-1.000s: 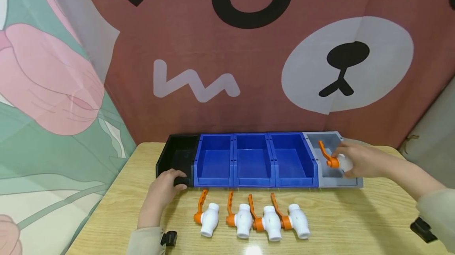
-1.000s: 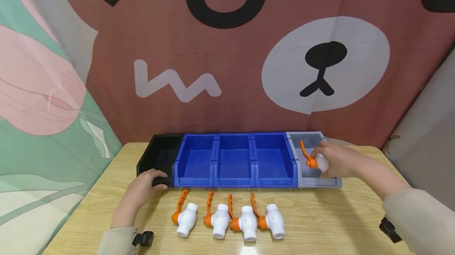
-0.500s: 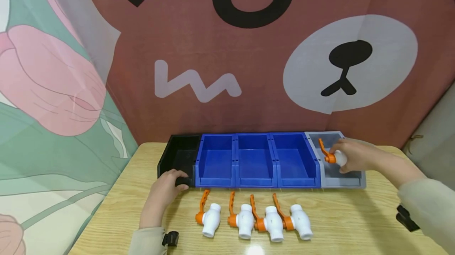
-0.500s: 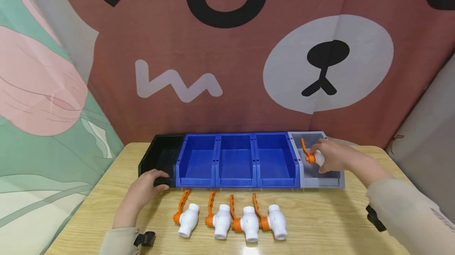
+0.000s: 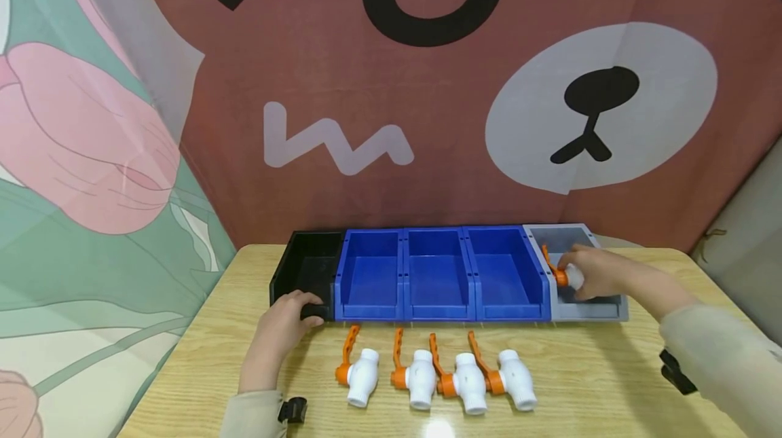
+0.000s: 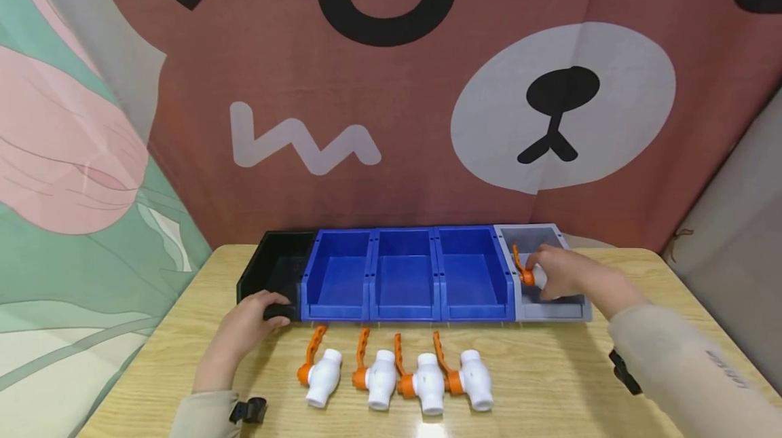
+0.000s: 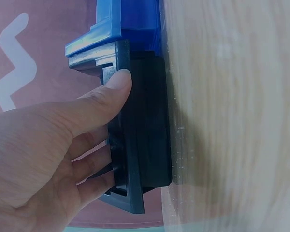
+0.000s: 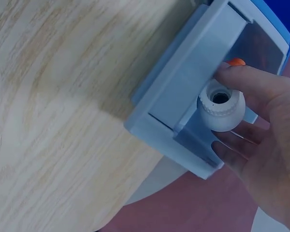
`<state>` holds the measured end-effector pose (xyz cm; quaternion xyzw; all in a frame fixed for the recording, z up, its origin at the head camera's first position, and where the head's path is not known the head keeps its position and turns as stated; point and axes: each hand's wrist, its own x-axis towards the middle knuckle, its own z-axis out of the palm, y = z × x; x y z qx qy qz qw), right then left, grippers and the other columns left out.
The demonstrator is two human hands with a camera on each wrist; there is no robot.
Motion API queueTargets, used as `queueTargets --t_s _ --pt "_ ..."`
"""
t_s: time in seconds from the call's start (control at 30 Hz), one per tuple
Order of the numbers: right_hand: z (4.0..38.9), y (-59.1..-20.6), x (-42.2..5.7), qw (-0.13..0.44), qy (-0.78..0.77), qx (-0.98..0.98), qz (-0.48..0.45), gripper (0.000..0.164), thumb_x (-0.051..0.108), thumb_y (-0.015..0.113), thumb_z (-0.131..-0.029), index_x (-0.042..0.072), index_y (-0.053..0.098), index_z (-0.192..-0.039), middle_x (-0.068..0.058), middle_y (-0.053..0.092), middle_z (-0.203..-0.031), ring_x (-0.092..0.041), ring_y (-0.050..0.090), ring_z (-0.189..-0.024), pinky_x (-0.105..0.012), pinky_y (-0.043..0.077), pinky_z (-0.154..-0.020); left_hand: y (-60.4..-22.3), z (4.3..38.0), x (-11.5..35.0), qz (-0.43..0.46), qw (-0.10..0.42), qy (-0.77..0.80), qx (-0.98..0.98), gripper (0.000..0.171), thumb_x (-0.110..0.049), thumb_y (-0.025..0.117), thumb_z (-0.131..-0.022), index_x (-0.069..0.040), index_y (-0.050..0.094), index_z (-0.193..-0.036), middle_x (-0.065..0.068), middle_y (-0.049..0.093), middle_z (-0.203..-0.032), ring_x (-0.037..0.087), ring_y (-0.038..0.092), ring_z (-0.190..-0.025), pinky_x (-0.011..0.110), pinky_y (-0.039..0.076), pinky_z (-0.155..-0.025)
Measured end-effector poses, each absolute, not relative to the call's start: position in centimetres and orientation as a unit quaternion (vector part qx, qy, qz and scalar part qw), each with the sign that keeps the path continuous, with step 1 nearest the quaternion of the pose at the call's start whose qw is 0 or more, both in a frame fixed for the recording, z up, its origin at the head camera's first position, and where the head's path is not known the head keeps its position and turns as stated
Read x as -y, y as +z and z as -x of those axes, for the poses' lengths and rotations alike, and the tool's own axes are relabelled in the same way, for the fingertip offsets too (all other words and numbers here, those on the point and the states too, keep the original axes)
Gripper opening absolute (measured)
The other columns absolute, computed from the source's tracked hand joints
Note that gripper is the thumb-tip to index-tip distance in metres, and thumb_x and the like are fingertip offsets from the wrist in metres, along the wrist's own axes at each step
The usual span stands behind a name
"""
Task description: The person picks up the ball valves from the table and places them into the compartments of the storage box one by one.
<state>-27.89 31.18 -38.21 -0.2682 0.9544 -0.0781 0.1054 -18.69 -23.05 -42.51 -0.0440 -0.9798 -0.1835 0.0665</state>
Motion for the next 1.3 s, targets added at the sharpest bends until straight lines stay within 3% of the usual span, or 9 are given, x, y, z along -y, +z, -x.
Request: queueTargets --t_s 0.2,0.47,0.83,1.03,1.3 --pt "27.9 -39.0 -30.8 0.106 -0.071 -0.952 0.277 0.045 0.007 0.085 -0.066 -0.002 0.068 -0.107 -0.013 0.058 -0.100 -0.034 0.060 -0.093 -0.050 0.054 -0.077 -42.7 18.7 23.2 0.048 0.068 -0.187 0.979 0.024 -0.016 0.081 -0.083 -0.011 0.074 -0.104 0.014 0.067 -0.110 0.037 0.062 -0.107 0.055 0.052 -0.090" --pt "28.0 -39.8 -30.8 0.090 -0.074 -0.948 0.295 0.039 -0.001 0.079 -0.063 0.002 0.068 -0.100 -0.011 0.059 -0.097 -0.033 0.061 -0.090 -0.048 0.053 -0.075 -42.6 18.9 23.3 0.051 0.067 -0.185 0.979 0.024 -0.017 0.081 -0.083 -0.011 0.074 -0.105 0.013 0.067 -0.110 0.037 0.062 -0.106 0.055 0.052 -0.089" --pt "28.1 -40.1 -30.8 0.080 -0.071 -0.951 0.291 0.039 -0.001 0.082 -0.064 0.001 0.067 -0.101 -0.013 0.061 -0.099 -0.035 0.061 -0.093 -0.050 0.053 -0.077 -42.6 18.8 23.2 0.049 0.070 -0.184 0.979 0.023 -0.016 0.081 -0.082 -0.011 0.074 -0.103 0.010 0.068 -0.104 0.035 0.063 -0.103 0.054 0.052 -0.089" --pt "28.0 -40.0 -30.6 0.099 -0.076 -0.953 0.277 0.036 0.007 0.083 -0.072 -0.002 0.067 -0.104 -0.019 0.063 -0.105 -0.044 0.060 -0.102 -0.055 0.052 -0.083 -42.7 18.9 23.3 0.046 0.065 -0.186 0.979 0.023 -0.017 0.080 -0.083 -0.011 0.073 -0.104 0.011 0.067 -0.107 0.035 0.063 -0.105 0.054 0.052 -0.090" --pt "27.0 -39.7 -30.4 0.088 -0.108 -0.958 0.249 0.029 0.016 0.073 -0.088 -0.005 0.068 -0.108 -0.027 0.064 -0.114 -0.058 0.049 -0.117 -0.065 0.044 -0.093 -42.7 18.9 23.3 0.047 0.065 -0.187 0.979 0.023 -0.016 0.081 -0.083 -0.011 0.073 -0.104 0.011 0.068 -0.106 0.035 0.063 -0.104 0.054 0.052 -0.090"
